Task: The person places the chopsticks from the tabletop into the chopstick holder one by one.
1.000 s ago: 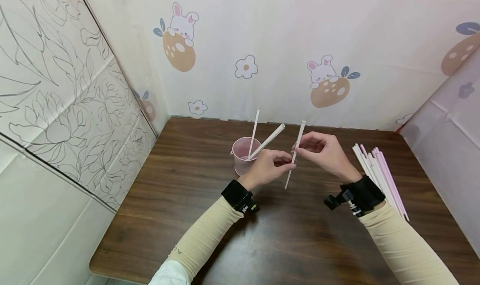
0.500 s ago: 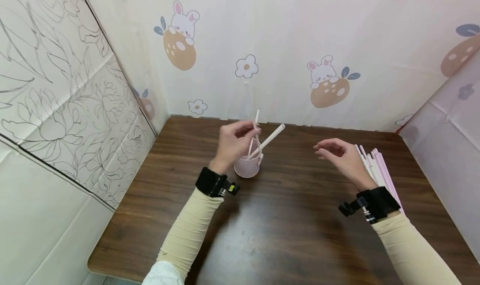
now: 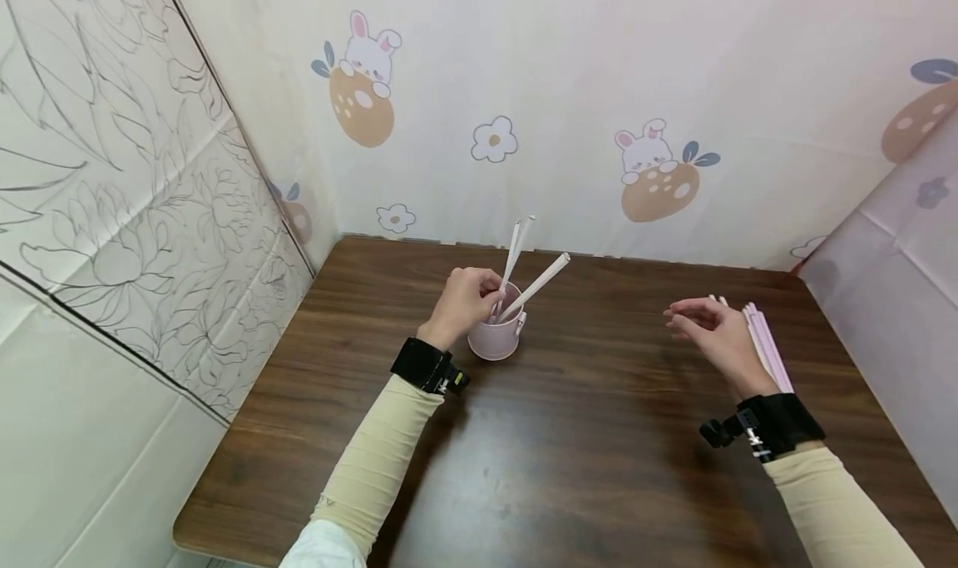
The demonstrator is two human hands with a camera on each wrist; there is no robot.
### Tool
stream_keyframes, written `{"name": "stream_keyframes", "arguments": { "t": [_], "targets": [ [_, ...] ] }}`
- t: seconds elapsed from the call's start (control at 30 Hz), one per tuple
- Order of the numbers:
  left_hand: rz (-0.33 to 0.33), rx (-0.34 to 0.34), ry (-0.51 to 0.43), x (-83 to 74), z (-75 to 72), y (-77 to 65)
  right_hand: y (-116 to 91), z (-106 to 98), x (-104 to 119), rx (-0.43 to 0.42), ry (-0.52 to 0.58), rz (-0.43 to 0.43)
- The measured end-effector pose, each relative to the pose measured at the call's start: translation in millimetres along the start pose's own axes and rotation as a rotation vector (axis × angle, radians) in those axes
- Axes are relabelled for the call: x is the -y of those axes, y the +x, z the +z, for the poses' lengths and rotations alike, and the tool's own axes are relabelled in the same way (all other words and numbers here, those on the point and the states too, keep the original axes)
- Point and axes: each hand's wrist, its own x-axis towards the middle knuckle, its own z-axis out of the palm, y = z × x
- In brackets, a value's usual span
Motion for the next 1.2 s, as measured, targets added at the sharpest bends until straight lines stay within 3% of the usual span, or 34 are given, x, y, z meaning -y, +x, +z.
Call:
{"name": "stream_keyframes", "arguments": {
  "t": [0.27, 0.53, 0.63, 0.83, 0.9, 1.03, 1.13, 1.2],
  "targets": [
    [0.001, 0.089, 0.14, 1.3, 11.9, 3.7, -1, -4, -13, -0.008, -0.043, 0.029],
    [0.003, 0.163, 0.208, -1.0, 15.4, 5.6, 1, -3, -24, -0.008, -0.08, 0.044],
    [-0.007, 0.199, 0.219, -2.2, 13.3, 6.0, 4, -2, -24, 0.0, -0.17, 0.024],
    [0.029, 0.237, 0.207, -4.5, 9.1, 5.5, 8, -4, -22, 0.002, -0.473, -0.026],
    [0.047, 0.211, 0.189, -7.9, 7.8, 4.5, 9, -7, -23, 0.002, -0.573, -0.024],
    [0.123, 0.081, 0.136, -26.9, 2.7, 1.1, 15, -18, -26, 0.037, -0.742, 0.033],
    [0.227, -0.018, 0.087, -49.4, -1.2, -2.4, 20, -26, -29, 0.078, -0.818, 0.065],
    [0.312, -0.036, 0.061, -64.2, -1.4, -4.6, 22, -29, -31, 0.091, -0.845, 0.061]
  ]
}}
